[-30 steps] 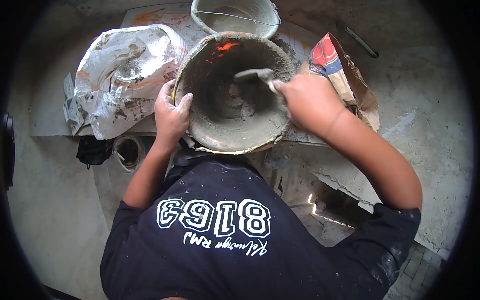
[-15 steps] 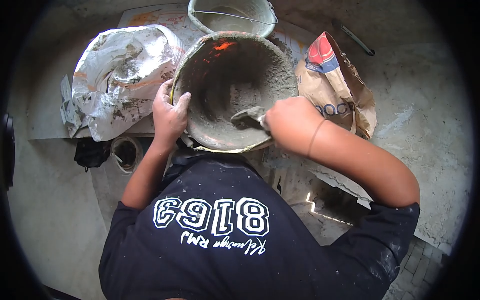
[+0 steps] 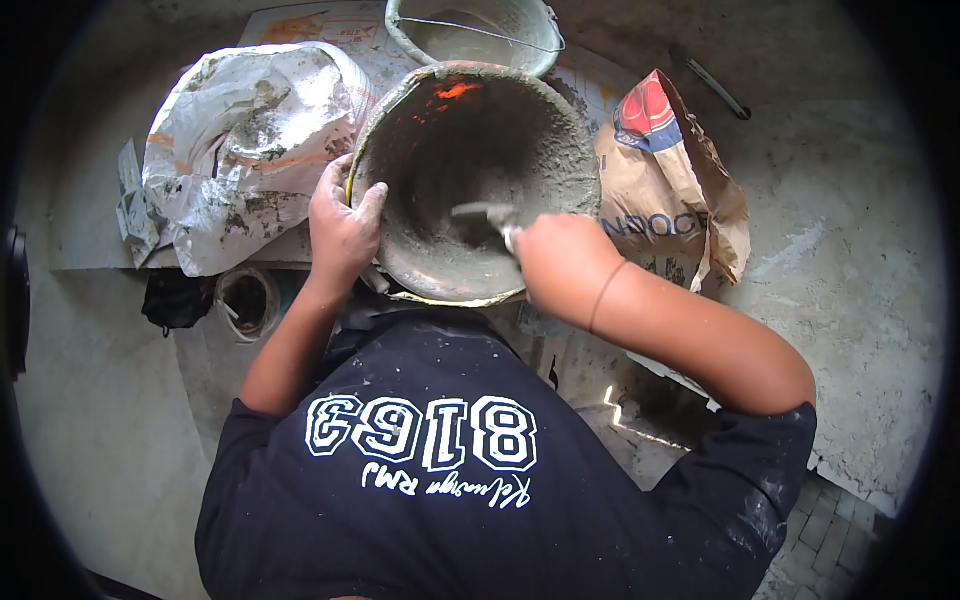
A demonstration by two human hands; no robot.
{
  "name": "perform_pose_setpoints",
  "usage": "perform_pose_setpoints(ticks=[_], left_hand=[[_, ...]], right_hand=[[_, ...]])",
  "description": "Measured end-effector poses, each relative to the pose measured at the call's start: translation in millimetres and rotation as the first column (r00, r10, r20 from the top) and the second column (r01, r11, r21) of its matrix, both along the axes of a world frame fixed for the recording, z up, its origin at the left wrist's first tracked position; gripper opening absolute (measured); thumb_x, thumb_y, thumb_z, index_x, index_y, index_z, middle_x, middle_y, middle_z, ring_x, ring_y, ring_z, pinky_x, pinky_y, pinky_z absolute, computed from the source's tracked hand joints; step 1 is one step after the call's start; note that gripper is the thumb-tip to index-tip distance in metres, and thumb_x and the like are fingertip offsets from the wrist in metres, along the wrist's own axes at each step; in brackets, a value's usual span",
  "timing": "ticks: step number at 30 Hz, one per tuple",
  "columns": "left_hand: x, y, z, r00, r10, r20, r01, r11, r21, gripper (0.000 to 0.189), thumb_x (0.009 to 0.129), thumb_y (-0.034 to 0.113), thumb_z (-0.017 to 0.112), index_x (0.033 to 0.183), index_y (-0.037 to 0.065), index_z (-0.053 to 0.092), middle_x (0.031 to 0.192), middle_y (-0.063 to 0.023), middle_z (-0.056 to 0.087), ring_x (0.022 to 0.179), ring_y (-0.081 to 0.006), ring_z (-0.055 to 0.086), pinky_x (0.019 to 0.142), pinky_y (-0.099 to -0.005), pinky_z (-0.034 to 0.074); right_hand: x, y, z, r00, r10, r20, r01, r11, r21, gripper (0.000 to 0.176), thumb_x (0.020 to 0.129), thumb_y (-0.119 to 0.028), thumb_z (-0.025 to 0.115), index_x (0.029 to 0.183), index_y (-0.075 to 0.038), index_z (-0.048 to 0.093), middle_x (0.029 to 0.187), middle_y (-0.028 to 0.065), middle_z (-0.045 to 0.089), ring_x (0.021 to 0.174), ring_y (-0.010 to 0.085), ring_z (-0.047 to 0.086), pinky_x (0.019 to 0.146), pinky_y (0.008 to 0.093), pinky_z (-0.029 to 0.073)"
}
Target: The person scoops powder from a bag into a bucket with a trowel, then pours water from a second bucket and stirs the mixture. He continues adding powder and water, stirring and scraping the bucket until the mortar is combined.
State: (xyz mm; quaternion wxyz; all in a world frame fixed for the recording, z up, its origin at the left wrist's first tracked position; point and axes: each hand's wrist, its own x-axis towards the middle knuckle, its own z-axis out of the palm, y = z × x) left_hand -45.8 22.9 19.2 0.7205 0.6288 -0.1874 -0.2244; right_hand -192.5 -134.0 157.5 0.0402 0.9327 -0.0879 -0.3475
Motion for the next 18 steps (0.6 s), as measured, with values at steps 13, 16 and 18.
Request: perform_pose_setpoints(ticks=[13, 16, 18], left_hand=[[-1, -1, 1, 1.0, -0.003, -0.007, 0.003, 1.0, -0.012, 0.034, 0.087, -0.001, 0.057, 0.119, -0.009, 0.05, 0.106, -0.0156, 0.066, 0.096, -0.016, 0.063, 0.087, -0.0299, 0.049], [-2, -1, 2, 1.0, 0.003, -0.01, -0.004, 1.0, -0.02, 0.034, 0.088, -0.001, 0.057, 0.119, -0.009, 0.05, 0.108, -0.0156, 0.066, 0.096, -0.0157, 0.063, 0.087, -0.0297, 0.049], [-1, -2, 0, 1.0, -0.008, -0.021, 0.008, 0.999, -0.037, 0.034, 0.089, -0.001, 0.058, 0.121, -0.008, 0.05, 0.11, -0.0144, 0.065, 0.099, -0.0151, 0.062, 0.089, -0.0287, 0.048]], right_hand=[[23, -33, -29, 0.865, 0.288, 0.411, -0.177, 0.941, -0.288, 0.018, 0.088, -0.014, 0.053, 0.093, -0.009, 0.07, 0.074, 0.0089, 0.065, 0.071, 0.0232, 0.068, 0.06, 0.0355, 0.054], [24, -31, -32, 0.969, 0.086, 0.232, -0.039, 0.979, -0.2, 0.019, 0.087, -0.013, 0.052, 0.088, -0.004, 0.069, 0.076, 0.0129, 0.069, 0.073, 0.0293, 0.07, 0.062, 0.0395, 0.055], [16, -26, -27, 0.989, 0.035, 0.141, -0.009, 0.984, -0.18, 0.019, 0.087, -0.013, 0.053, 0.087, -0.003, 0.068, 0.078, 0.0147, 0.069, 0.075, 0.0311, 0.069, 0.064, 0.0408, 0.056]])
